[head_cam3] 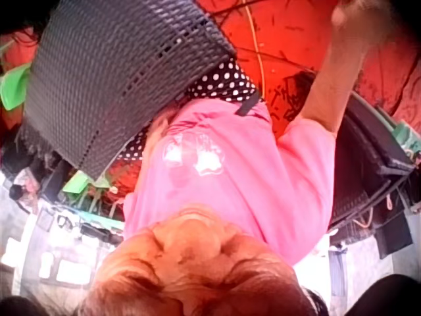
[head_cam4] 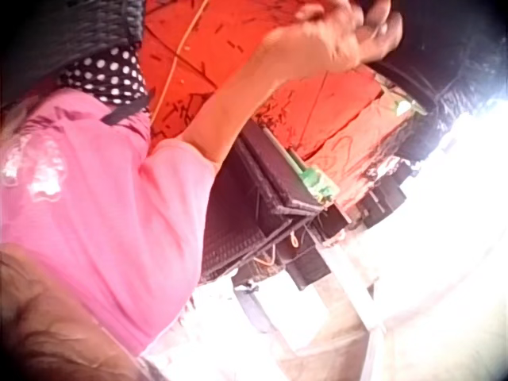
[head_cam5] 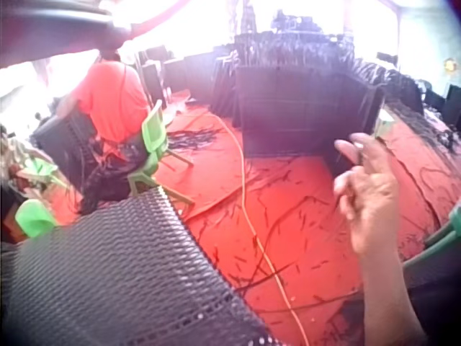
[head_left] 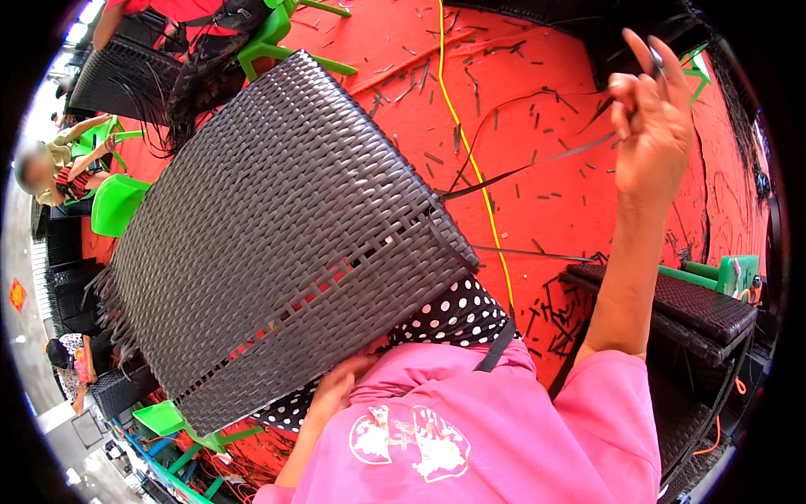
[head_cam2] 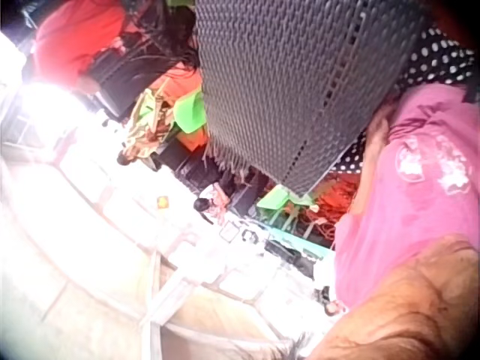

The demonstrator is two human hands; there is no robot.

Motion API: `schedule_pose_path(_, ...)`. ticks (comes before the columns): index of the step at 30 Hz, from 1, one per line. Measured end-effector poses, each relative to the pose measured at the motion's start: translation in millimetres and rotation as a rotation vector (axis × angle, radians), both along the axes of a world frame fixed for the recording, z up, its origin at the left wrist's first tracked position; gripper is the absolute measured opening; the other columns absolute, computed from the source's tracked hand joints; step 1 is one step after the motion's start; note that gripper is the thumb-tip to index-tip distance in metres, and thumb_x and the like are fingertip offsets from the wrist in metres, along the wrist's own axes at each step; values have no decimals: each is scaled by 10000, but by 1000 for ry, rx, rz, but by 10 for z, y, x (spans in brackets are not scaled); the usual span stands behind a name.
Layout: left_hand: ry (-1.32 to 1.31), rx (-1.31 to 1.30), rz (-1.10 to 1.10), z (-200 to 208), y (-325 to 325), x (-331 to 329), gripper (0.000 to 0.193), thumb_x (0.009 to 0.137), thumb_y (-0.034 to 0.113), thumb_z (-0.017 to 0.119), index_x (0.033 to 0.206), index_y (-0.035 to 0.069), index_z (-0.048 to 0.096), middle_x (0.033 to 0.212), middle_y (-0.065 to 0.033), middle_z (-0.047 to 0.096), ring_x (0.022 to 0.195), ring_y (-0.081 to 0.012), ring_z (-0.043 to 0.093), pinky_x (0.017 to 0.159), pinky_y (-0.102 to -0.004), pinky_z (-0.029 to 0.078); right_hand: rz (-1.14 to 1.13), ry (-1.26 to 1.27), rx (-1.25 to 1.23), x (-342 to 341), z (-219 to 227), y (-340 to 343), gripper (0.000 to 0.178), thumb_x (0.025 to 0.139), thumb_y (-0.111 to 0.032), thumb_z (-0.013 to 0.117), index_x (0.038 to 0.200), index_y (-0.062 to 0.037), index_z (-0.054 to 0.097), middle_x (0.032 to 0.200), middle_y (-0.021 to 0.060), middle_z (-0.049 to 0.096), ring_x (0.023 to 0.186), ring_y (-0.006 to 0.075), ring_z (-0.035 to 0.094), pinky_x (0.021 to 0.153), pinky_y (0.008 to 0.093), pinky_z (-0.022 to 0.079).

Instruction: The person sits on the floor and weaves a black plastic strip into a large woven mat using a metal tool. They repeatedly insert the tool into the mat's weave to pull the strip through, trimming excess material as needed.

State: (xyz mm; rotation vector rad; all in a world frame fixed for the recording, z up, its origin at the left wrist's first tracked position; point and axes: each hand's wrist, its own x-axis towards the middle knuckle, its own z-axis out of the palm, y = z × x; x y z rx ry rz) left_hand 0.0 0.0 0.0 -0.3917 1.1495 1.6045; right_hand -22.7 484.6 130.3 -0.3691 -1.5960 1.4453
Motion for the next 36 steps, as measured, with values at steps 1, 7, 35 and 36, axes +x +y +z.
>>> schedule_pose_path(1,100,-138,-247,203,-227,-60,458,902,239,654,1259,-36,571,1327,-151,549,1218,-244,524,1073,-390,373,82,-154,267,-79,-31,-64,302,920,-56,539,1220,-18,548,1161,151,638,953,198,640,619,261,497)
schedule_pose_path(7,659,72,93,1069,561,-600,669,897,315,668,1396,-27,383,1325,-230,517,1199,-304,545,982,-419,463,706,-221,1386,-138,-132,-1693,183,741,-171,616,865,-44,660,1002,118,648,757,197,642,566,293,516)
schedule_pose_path(35,527,596,-1001,508,1935,59,354,1050,305,357,1072,17,562,949,-85,596,933,-202,560,894,-342,449,1049,-612,-697,258,-154,-1571,371,992,-179,504,1293,38,499,911,109,679,673,88,600,610,221,513)
schedule_pose_path(36,616,584,-1063,463,1969,94,352,1052,306,351,1048,21,558,920,-86,587,909,-204,553,868,-341,452,1041,-515,-791,240,-209,-1504,350,983,-165,520,1264,43,520,900,110,681,651,89,590,567,220,504)
